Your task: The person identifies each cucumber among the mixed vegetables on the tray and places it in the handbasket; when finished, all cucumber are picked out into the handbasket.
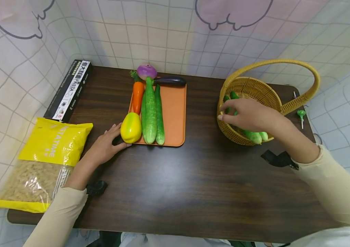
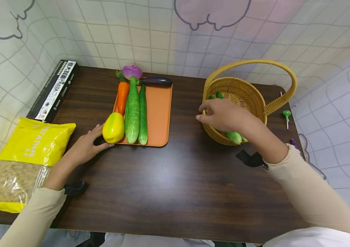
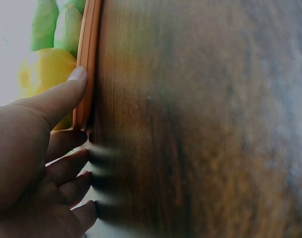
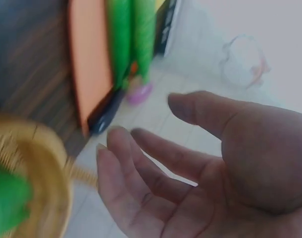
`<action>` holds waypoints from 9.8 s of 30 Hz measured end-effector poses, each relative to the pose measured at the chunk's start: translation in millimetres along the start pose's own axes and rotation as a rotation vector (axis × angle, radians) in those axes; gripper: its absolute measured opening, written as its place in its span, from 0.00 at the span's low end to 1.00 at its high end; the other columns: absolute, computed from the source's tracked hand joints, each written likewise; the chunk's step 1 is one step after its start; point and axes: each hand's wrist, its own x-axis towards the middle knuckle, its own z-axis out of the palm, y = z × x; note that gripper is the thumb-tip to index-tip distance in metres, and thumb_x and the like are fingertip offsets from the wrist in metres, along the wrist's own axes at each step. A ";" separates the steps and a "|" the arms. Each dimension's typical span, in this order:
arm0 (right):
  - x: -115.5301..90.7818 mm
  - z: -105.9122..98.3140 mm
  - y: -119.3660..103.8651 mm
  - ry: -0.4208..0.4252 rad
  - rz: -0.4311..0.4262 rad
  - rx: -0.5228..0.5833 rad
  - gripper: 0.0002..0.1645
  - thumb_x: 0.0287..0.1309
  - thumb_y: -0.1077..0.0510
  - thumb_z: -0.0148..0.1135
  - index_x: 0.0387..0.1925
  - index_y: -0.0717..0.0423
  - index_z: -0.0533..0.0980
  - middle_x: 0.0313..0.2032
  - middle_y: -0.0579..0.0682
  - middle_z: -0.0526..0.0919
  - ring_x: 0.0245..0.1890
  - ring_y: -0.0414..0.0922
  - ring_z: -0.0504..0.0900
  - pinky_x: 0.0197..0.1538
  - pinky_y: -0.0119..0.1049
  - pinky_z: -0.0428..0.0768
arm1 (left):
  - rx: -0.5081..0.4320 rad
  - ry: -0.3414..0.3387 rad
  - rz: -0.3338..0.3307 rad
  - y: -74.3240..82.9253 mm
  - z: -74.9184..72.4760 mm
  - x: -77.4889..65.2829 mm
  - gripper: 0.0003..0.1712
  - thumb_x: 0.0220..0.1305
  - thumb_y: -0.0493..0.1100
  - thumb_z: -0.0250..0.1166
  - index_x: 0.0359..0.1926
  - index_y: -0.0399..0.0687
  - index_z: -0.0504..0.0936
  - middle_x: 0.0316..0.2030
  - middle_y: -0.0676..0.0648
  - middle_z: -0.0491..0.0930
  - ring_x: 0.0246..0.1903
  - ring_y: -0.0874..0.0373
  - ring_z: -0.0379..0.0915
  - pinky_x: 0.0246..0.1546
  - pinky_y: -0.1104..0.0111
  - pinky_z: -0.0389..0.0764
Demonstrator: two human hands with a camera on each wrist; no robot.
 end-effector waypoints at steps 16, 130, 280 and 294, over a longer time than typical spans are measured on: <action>104.3 78.4 -76.5 0.105 -0.093 0.298 0.48 0.69 0.35 0.55 0.79 0.48 0.49 0.62 0.57 0.70 0.47 0.45 0.78 0.47 0.43 0.80 | 0.018 0.006 -0.004 -1.4 1.1 0.4 0.46 0.68 0.62 0.63 0.77 0.46 0.58 0.77 0.42 0.50 0.76 0.45 0.38 0.73 0.46 0.42; 8.1 -5.1 137.0 -0.107 0.165 -0.129 0.38 0.72 0.58 0.56 0.74 0.71 0.53 0.64 0.80 0.62 0.59 0.74 0.68 0.52 0.65 0.73 | 0.017 0.000 -0.016 0.2 1.6 -0.4 0.46 0.69 0.61 0.63 0.77 0.45 0.58 0.77 0.42 0.49 0.76 0.45 0.38 0.73 0.46 0.41; -46.3 -4.4 119.0 0.037 0.168 -0.133 0.45 0.71 0.58 0.56 0.78 0.63 0.43 0.18 0.52 0.66 0.30 0.60 0.72 0.36 0.51 0.69 | 0.014 -0.011 -0.006 -2.2 1.5 1.4 0.48 0.68 0.64 0.61 0.78 0.44 0.56 0.78 0.42 0.47 0.76 0.45 0.35 0.73 0.46 0.40; -2.0 -14.4 132.9 -0.012 0.217 -0.201 0.35 0.73 0.63 0.50 0.73 0.73 0.51 0.59 0.83 0.65 0.61 0.78 0.58 0.54 0.69 0.68 | 0.016 -0.011 -0.015 -1.5 2.1 -0.5 0.47 0.68 0.63 0.62 0.78 0.45 0.57 0.77 0.42 0.48 0.76 0.45 0.35 0.73 0.46 0.40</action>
